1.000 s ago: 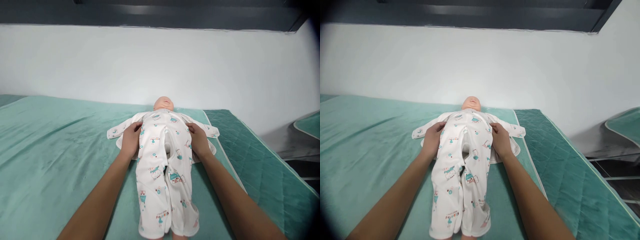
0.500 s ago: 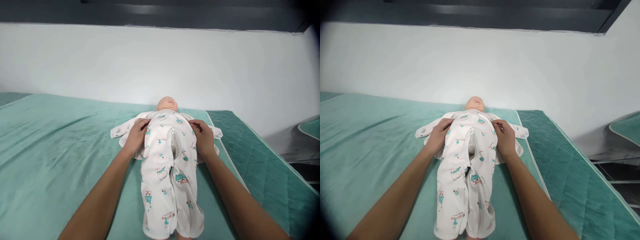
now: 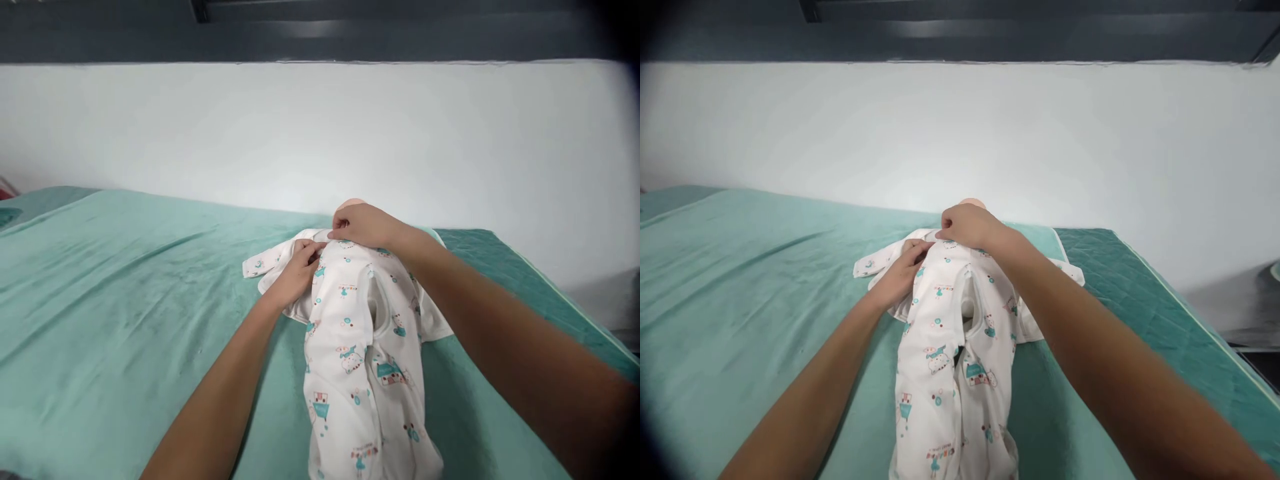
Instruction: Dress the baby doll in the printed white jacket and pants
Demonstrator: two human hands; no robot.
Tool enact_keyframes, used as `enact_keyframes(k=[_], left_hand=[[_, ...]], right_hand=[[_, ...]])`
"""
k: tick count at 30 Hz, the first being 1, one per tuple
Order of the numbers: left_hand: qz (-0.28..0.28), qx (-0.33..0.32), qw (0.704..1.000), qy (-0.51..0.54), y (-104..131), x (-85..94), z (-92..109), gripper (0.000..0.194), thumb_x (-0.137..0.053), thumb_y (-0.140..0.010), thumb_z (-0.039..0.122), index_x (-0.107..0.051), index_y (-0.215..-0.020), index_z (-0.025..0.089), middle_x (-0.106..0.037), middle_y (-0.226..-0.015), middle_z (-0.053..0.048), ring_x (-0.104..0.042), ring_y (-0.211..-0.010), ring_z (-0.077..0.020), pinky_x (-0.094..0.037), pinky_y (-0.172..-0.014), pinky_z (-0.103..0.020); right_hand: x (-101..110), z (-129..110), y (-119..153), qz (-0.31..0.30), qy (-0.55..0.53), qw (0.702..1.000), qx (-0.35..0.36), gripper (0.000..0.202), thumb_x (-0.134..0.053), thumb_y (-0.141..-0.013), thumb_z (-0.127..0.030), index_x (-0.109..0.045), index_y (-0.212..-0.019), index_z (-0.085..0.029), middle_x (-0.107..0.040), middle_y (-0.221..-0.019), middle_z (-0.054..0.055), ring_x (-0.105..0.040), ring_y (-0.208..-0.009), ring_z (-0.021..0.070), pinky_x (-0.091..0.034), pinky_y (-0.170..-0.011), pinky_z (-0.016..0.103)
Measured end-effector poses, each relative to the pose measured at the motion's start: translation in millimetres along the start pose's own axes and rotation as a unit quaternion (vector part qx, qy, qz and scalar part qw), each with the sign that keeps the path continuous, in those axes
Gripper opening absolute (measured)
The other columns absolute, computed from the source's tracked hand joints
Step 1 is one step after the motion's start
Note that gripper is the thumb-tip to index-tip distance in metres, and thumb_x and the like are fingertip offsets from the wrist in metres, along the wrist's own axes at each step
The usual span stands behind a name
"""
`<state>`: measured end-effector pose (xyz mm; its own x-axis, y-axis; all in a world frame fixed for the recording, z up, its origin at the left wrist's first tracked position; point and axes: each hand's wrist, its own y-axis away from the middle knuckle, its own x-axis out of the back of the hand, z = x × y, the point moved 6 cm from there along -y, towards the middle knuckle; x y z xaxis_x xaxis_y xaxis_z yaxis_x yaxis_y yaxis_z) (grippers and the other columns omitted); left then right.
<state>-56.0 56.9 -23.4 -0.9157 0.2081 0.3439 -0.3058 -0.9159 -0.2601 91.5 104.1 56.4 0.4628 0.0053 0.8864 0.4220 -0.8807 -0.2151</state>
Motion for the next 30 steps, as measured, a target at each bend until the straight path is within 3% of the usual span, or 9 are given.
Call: enact_keyframes(k=[6,14,20,23,26,30], left_hand=[[0.030,-0.004,0.996,0.089,0.6,-1.6,-7.3,0.037,-0.057,-0.087,0.027,-0.063,-0.123,0.021,-0.060,-0.115,-0.008,-0.056,-0.104,-0.0194,-0.044,-0.095,-0.033],[0.061,-0.008,0.980,0.189,-1.1,-3.2,-10.3,0.035,-0.063,-0.082,0.019,-0.058,-0.117,0.019,-0.065,-0.120,-0.009,-0.061,-0.106,-0.0188,-0.045,-0.099,-0.037],[0.063,-0.002,0.985,0.163,-0.7,-1.6,-12.6,0.031,-0.065,-0.079,0.018,-0.060,-0.110,0.020,-0.064,-0.109,-0.007,-0.060,-0.101,-0.0172,-0.047,-0.091,-0.032],[0.050,-0.012,0.983,0.175,-2.3,-3.4,-12.9,0.027,-0.062,-0.081,0.017,-0.060,-0.109,0.020,-0.065,-0.106,-0.006,-0.061,-0.100,-0.0170,-0.047,-0.092,-0.032],[0.040,-0.016,0.975,0.218,-4.3,-5.3,-12.2,0.033,-0.064,-0.080,0.018,-0.056,-0.113,0.021,-0.066,-0.107,-0.005,-0.061,-0.097,-0.0157,-0.047,-0.091,-0.032],[0.020,-0.003,0.964,0.266,-6.7,-7.6,-12.3,0.040,-0.065,-0.079,0.020,-0.053,-0.117,0.024,-0.067,-0.101,-0.002,-0.063,-0.087,-0.0142,-0.049,-0.079,-0.028]], right_hand=[[-15.1,-11.7,-28.0,-0.149,0.122,0.981,0.010,0.018,-0.077,-0.066,-0.038,-0.065,-0.062,-0.025,-0.063,-0.061,0.000,-0.058,-0.072,0.0187,-0.039,-0.072,0.032],[-17.0,-36.1,-29.7,-0.295,0.261,0.918,-0.044,0.024,-0.076,-0.067,-0.036,-0.066,-0.080,-0.019,-0.067,-0.079,0.003,-0.058,-0.072,0.0191,-0.038,-0.064,0.031],[-20.1,-34.4,-29.7,-0.339,0.262,0.903,-0.015,0.016,-0.070,-0.073,-0.035,-0.065,-0.079,-0.020,-0.065,-0.075,0.002,-0.055,-0.070,0.0178,-0.036,-0.064,0.032],[-24.9,-30.9,-29.5,-0.314,0.247,0.916,0.039,0.014,-0.065,-0.078,-0.035,-0.062,-0.076,-0.021,-0.065,-0.077,0.002,-0.053,-0.068,0.0164,-0.034,-0.064,0.031],[-26.5,-28.2,-29.0,-0.224,0.213,0.946,0.098,0.016,-0.057,-0.085,-0.036,-0.059,-0.080,-0.020,-0.066,-0.085,0.004,-0.053,-0.071,0.0166,-0.032,-0.063,0.029],[-22.9,-22.5,-23.1,-0.107,0.170,0.974,0.104,0.015,-0.050,-0.091,-0.033,-0.057,-0.089,-0.020,-0.067,-0.089,0.005,-0.054,-0.072,0.0163,-0.031,-0.064,0.028]])
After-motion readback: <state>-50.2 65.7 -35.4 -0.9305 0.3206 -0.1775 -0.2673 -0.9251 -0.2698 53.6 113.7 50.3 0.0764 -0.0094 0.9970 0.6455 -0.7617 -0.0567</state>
